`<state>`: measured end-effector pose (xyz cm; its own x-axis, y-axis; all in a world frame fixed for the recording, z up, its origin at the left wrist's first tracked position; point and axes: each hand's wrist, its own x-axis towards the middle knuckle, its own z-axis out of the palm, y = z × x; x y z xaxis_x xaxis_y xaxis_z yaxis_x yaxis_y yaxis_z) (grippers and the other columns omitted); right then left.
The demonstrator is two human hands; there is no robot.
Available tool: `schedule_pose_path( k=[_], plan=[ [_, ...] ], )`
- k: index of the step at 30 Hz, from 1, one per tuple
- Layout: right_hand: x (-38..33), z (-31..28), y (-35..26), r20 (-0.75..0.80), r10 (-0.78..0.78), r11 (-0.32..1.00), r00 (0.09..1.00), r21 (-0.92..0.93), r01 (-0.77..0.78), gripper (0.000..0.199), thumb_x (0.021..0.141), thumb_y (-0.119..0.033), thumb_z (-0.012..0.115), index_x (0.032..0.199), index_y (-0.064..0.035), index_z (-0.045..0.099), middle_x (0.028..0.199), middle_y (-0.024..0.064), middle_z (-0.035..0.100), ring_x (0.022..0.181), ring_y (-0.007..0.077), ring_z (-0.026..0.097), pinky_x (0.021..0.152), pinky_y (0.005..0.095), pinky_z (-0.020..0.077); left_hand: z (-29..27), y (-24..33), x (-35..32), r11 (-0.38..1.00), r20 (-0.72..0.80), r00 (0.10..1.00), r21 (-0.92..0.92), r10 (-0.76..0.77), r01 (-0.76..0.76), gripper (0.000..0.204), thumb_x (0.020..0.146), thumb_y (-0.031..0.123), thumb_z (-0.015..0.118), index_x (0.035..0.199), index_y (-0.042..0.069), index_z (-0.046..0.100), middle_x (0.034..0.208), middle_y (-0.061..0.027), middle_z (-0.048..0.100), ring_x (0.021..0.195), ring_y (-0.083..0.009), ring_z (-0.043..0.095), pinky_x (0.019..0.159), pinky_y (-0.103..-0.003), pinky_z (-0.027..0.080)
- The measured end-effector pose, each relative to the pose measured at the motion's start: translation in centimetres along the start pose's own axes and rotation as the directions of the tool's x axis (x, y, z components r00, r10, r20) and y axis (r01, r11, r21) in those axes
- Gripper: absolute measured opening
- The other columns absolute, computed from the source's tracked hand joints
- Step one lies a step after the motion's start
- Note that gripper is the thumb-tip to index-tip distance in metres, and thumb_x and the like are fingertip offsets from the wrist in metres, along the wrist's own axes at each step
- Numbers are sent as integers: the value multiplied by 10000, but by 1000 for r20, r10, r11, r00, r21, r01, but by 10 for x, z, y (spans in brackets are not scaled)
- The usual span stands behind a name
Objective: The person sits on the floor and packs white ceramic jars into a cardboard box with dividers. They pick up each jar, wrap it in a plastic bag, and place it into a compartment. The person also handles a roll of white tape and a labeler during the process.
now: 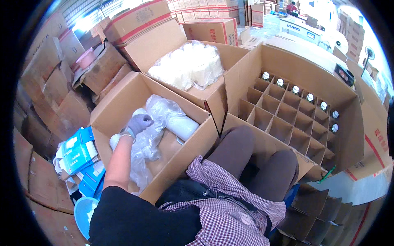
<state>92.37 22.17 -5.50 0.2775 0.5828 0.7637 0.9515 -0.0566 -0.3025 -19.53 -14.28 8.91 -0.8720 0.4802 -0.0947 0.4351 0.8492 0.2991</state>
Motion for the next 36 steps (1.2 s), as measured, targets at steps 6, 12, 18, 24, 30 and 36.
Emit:
schedule_pose_path(
  k=[6,12,18,24,30,36],
  plan=[
    [33,59,-317,346,-304,913,888,373,167,391,929,-239,699,1222,14,646,1193,199,648,1090,353,596,968,452,479,122,30,47,875,314,899,-280,-305,395,908,822,678,702,1392,-12,549,1213,-222,677,950,-307,710,868,-395,576],
    [29,67,-486,468,-580,759,667,608,234,464,878,-46,633,1336,-4,572,1400,184,508,1341,342,467,1131,439,370,183,16,81,576,179,889,-704,-421,415,959,738,596,829,1402,-24,521,1246,-180,649,1101,-276,632,912,-391,540],
    [-5,45,-615,403,-737,566,543,806,170,462,798,-10,655,1258,-1,610,1351,213,559,1304,381,509,1127,456,376,165,-15,49,606,-104,993,-794,-50,-53,876,692,330,930,1375,-52,537,1265,-180,659,1082,-273,658,943,-382,546],
    [-59,27,-712,264,-879,316,396,946,71,444,781,-66,717,1215,-16,636,1337,234,559,1258,405,540,1096,451,419,160,-11,2,793,147,977,-571,-156,212,897,704,347,923,1391,-53,508,1262,-194,659,1104,-280,657,945,-385,542],
    [-73,-5,-744,80,-940,66,332,996,-54,454,786,-58,729,1232,-50,644,1344,224,561,1254,408,545,1055,439,464,141,24,-67,166,356,833,-873,-424,458,752,780,371,851,1360,31,513,1174,-172,665,1054,-280,641,859,-396,553],
    [-73,-3,-753,406,-888,223,214,790,-571,491,890,-139,695,1353,-46,561,1331,179,572,1093,281,641,912,362,546,-8,84,-129,444,-534,846,-760,-10,-474,616,801,265,790,1307,26,534,1234,-93,595,1185,-210,549,1048,-368,430]
  ],
)
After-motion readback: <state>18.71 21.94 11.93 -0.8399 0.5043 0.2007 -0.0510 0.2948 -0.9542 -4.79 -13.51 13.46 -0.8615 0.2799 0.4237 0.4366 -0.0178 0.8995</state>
